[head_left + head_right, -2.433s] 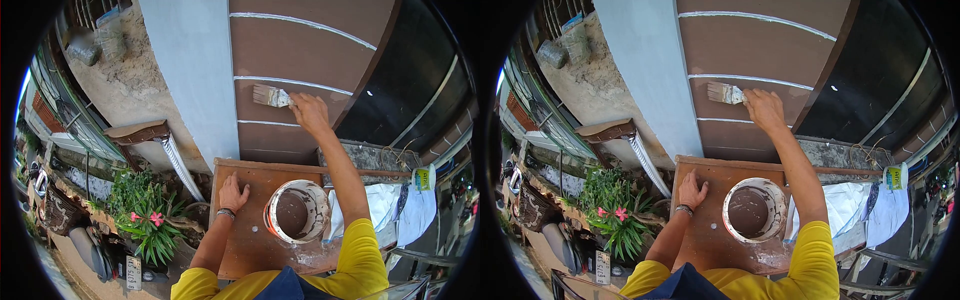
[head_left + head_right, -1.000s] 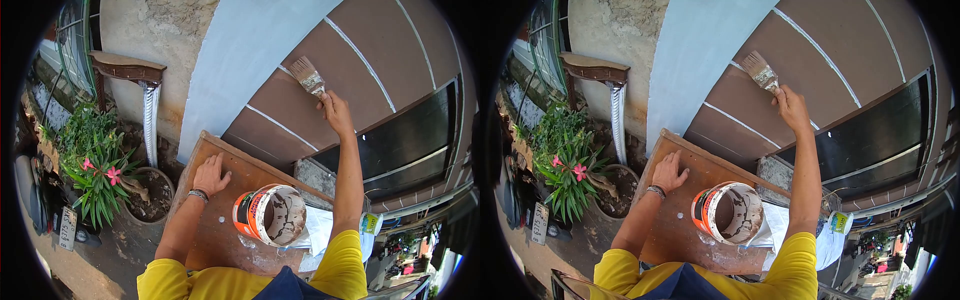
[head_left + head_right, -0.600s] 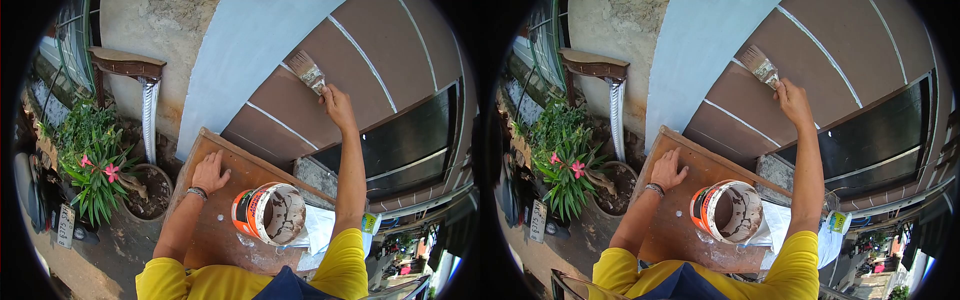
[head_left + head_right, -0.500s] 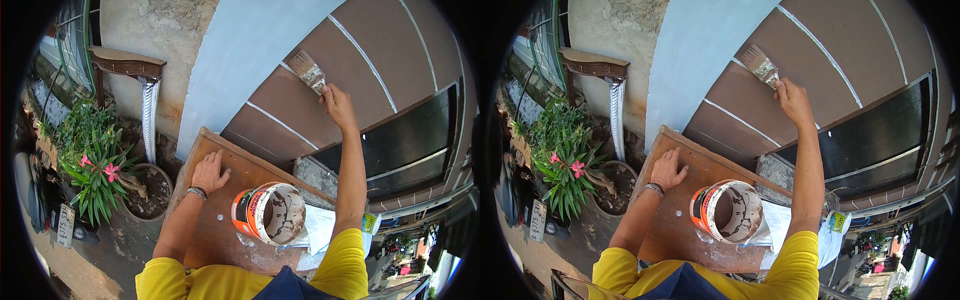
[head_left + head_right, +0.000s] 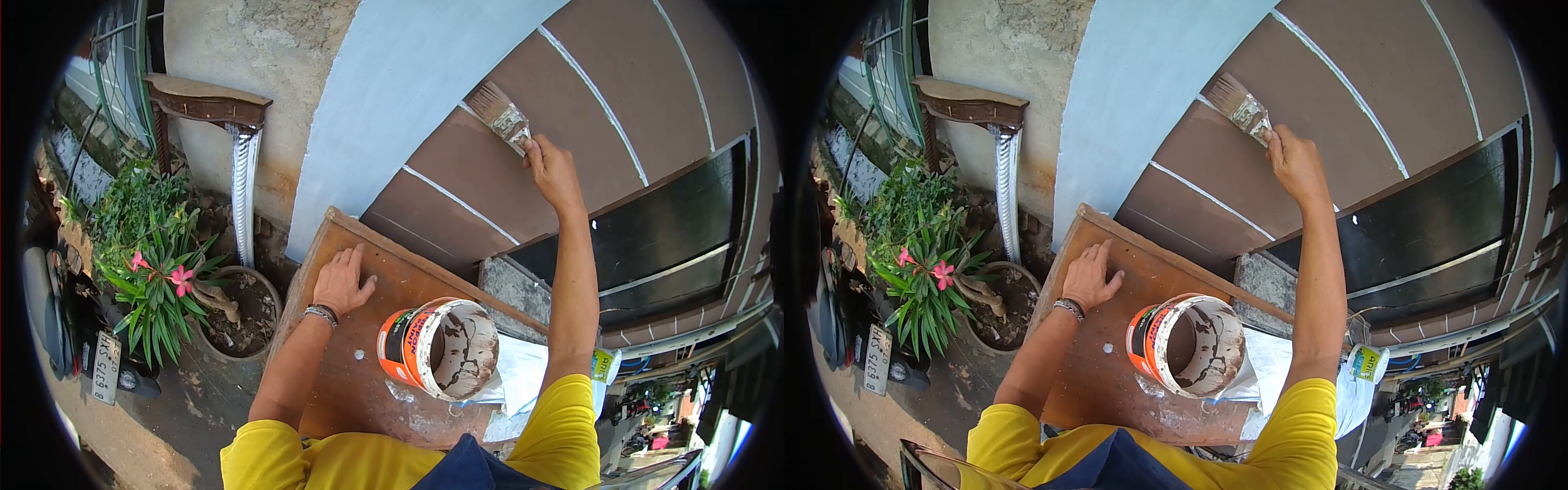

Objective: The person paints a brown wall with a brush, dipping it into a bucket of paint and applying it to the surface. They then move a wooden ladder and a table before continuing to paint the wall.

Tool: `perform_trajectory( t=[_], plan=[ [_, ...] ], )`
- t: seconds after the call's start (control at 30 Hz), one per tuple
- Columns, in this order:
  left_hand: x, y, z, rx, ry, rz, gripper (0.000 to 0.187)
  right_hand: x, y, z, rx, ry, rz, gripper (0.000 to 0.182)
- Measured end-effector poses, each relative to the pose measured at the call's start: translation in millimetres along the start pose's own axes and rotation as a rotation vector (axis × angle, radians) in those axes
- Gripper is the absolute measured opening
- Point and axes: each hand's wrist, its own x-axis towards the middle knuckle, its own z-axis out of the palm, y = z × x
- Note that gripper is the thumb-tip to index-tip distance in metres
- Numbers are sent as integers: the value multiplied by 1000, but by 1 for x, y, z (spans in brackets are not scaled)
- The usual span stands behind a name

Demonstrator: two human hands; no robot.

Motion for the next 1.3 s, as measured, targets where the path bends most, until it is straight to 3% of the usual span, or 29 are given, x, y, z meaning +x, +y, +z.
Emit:
perform_trajectory(
  t=[0.6, 0.7, 0.8, 1.17, 1.3],
  plan=[
    [1, -1, 0, -12, -25, -12, 72, -6, 2, -10, -118, 53, -24, 30],
    [2, 0, -1, -10, -31, -14, 73, -23, 19, -26, -80, 49, -5, 30],
    [1, 0, 0, 10, -37, -11, 74, -43, 21, -40, 118, 7, 156, 30],
    [1, -4, 8, 58, 30, 45, 74, -15, -1, 5, 216, 32, 129, 35],
    [4, 2, 0, 14, -58, -14, 74, -10, 0, 11, 215, 34, 89, 37]
  ],
)
